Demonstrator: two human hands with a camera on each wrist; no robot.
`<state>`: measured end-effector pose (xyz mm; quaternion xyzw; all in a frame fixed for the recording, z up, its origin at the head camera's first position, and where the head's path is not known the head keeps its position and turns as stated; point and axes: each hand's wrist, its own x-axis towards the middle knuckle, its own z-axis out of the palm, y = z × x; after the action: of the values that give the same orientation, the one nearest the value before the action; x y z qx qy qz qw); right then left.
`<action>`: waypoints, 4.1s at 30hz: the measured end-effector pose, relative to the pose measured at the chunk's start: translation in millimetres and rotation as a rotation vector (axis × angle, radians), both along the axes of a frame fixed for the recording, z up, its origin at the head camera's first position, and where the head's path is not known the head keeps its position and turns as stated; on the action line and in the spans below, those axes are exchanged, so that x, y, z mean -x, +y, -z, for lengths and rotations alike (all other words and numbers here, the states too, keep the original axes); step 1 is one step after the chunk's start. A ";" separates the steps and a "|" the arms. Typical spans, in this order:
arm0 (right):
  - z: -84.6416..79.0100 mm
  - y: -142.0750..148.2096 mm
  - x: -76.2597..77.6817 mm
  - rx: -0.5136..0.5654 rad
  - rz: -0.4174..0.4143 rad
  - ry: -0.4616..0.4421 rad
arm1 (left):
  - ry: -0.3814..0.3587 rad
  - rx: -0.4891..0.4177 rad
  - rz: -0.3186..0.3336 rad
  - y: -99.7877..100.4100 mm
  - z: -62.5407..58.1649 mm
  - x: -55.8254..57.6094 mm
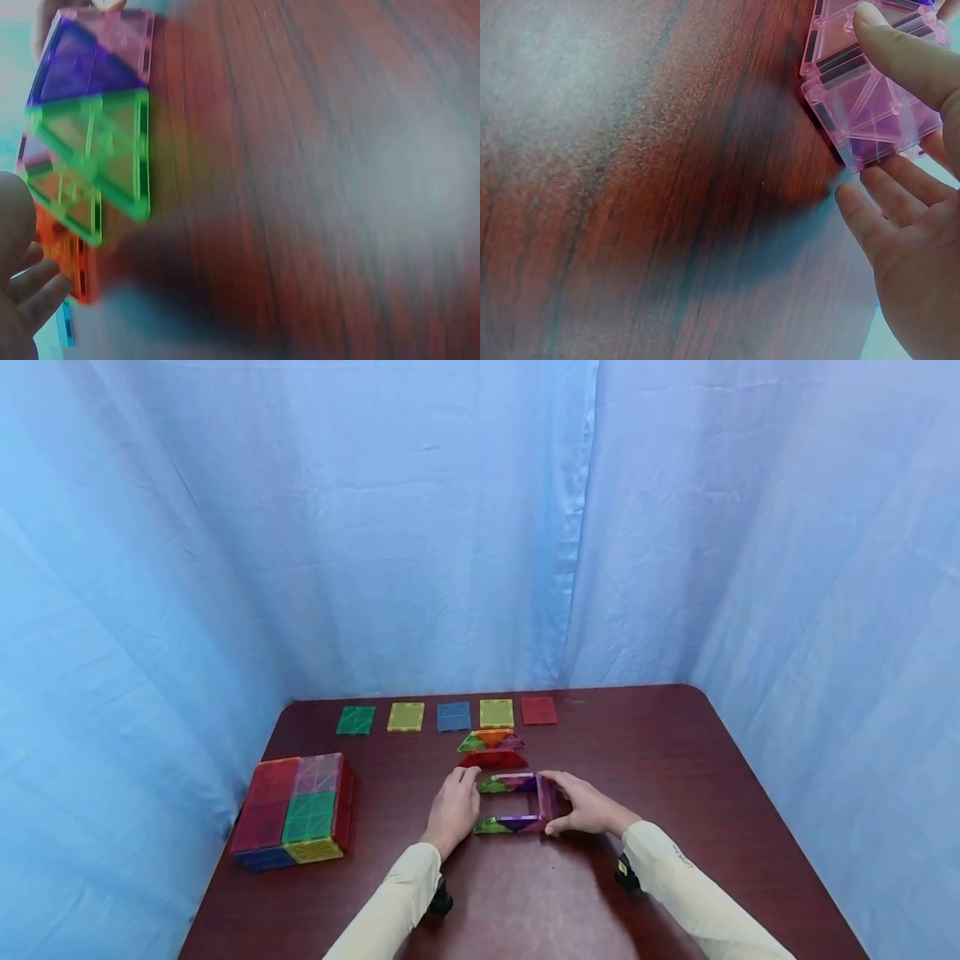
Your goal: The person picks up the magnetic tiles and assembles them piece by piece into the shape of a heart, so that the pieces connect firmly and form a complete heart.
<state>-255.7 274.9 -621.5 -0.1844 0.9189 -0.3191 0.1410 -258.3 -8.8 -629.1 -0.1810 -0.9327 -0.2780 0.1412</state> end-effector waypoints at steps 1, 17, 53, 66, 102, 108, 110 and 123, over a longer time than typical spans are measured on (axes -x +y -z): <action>-0.2 0.5 0.1 0.003 -0.003 0.002 | 0.003 0.007 -0.008 -4.2 0.0 2.6; 1.6 1.4 -2.6 0.012 -0.011 0.018 | -0.481 0.422 -0.207 -79.6 -10.4 105.9; 1.6 -2.3 -7.0 0.000 0.004 -0.002 | -0.422 0.376 0.083 -105.5 -1.6 34.8; 0.5 -3.7 -6.0 -0.009 0.045 -0.025 | -0.353 0.252 0.206 -85.6 -48.1 22.4; 4.0 -3.9 -9.6 0.004 0.008 0.042 | -0.182 0.410 0.466 16.7 -43.0 -6.8; 3.3 2.4 -10.6 0.011 -0.012 0.066 | -0.183 0.375 0.482 27.1 -43.0 -10.0; 2.7 7.1 -11.2 0.018 -0.010 0.068 | -0.178 0.372 0.488 32.6 -42.0 -11.0; 5.1 24.8 -13.5 0.022 -0.024 0.076 | -0.194 0.337 0.494 43.0 -38.0 -14.1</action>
<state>-242.2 299.7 -626.6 -0.2091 0.9178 -0.3200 0.1076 -244.2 34.2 -591.2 -0.3958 -0.9025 -0.1613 -0.0523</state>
